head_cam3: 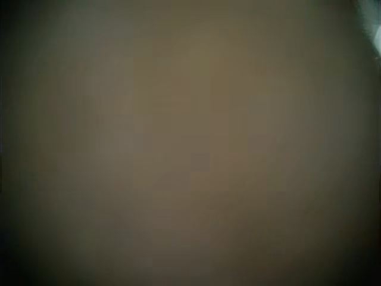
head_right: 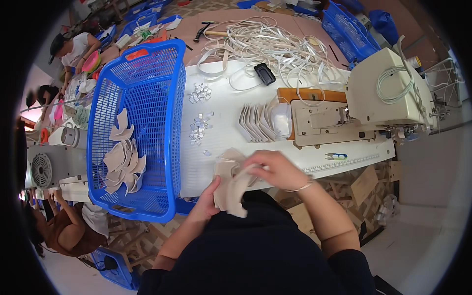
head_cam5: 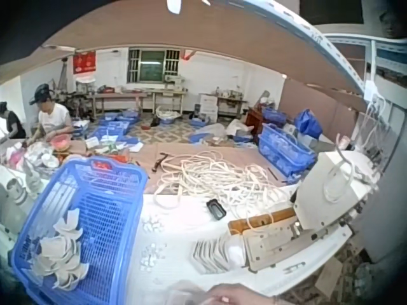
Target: The person sorts white fabric pieces from a blue basket onto a table, then uses a sewing machine to stitch the edges of the pieces. The person trims excess threads with scissors and stacks the finished items.
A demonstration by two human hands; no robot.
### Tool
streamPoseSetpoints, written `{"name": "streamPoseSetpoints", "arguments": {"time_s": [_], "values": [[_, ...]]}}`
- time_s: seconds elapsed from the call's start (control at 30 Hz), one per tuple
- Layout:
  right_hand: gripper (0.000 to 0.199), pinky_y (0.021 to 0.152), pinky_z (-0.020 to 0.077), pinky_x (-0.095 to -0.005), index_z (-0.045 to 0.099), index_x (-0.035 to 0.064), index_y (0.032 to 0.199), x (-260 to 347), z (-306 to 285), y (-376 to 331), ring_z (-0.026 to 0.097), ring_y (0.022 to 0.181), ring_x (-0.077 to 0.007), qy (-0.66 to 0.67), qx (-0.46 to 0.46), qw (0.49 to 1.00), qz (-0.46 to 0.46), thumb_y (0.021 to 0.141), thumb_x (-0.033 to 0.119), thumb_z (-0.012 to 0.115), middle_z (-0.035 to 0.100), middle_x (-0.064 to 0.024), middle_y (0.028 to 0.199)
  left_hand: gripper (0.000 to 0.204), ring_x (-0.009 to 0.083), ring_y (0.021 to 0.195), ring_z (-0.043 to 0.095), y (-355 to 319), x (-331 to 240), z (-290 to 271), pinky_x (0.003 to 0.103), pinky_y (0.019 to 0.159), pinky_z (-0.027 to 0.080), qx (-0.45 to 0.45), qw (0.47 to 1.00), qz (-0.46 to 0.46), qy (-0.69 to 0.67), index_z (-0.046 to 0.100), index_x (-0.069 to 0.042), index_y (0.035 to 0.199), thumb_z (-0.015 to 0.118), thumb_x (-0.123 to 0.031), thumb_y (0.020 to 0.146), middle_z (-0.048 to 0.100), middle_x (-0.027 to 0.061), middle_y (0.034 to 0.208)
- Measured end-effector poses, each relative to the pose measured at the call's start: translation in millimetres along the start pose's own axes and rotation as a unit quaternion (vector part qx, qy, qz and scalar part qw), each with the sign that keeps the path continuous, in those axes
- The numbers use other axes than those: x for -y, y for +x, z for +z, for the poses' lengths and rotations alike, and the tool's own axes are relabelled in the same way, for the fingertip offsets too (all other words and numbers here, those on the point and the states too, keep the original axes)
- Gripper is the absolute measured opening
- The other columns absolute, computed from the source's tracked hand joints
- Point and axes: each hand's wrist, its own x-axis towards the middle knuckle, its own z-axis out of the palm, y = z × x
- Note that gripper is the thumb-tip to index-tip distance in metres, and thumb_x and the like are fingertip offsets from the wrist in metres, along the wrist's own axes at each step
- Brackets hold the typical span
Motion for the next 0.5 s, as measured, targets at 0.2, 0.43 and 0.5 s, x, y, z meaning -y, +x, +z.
{"name": "streamPoseSetpoints", "arguments": {"time_s": [0.2,0.43,0.5], "values": [[0.016,0.075,0.0431,-0.0389,0.059,0.0083,0.089,-8.1,61.9,51.7,0.054,0.088,-0.0271,-0.205,0.041,0.961,-0.182,0.073,0.010,0.061,0.059,-0.0053,0.090,0.053,0.0284,0.097,0.057,-11.3,4.5,-17.8,0.050,0.088,0.045,0.139,0.989,0.028,-0.037,0.036,-0.003,0.128,0.046,-0.038,0.090,0.049,0.0156,0.121],[0.017,0.073,0.0465,-0.0346,0.058,0.0042,0.089,64.6,54.4,166.3,0.057,0.083,-0.0237,-0.083,0.026,0.969,-0.232,0.073,0.006,0.065,0.059,-0.0080,0.090,0.046,0.0193,0.075,0.061,-28.7,6.7,-27.0,0.037,0.065,0.055,-0.034,0.984,0.172,0.008,0.042,0.000,0.119,0.060,-0.018,0.080,0.057,0.0125,0.098],[0.016,0.065,0.0481,-0.0313,0.058,0.0011,0.087,96.1,78.6,226.6,0.059,0.071,-0.0241,-0.052,-0.003,0.971,-0.233,0.074,0.007,0.065,0.060,-0.0104,0.085,0.039,0.0166,0.068,0.060,-32.4,10.7,-29.6,0.033,0.059,0.054,-0.084,0.978,0.188,0.036,0.047,0.002,0.109,0.062,-0.017,0.078,0.058,0.0091,0.084]]}}
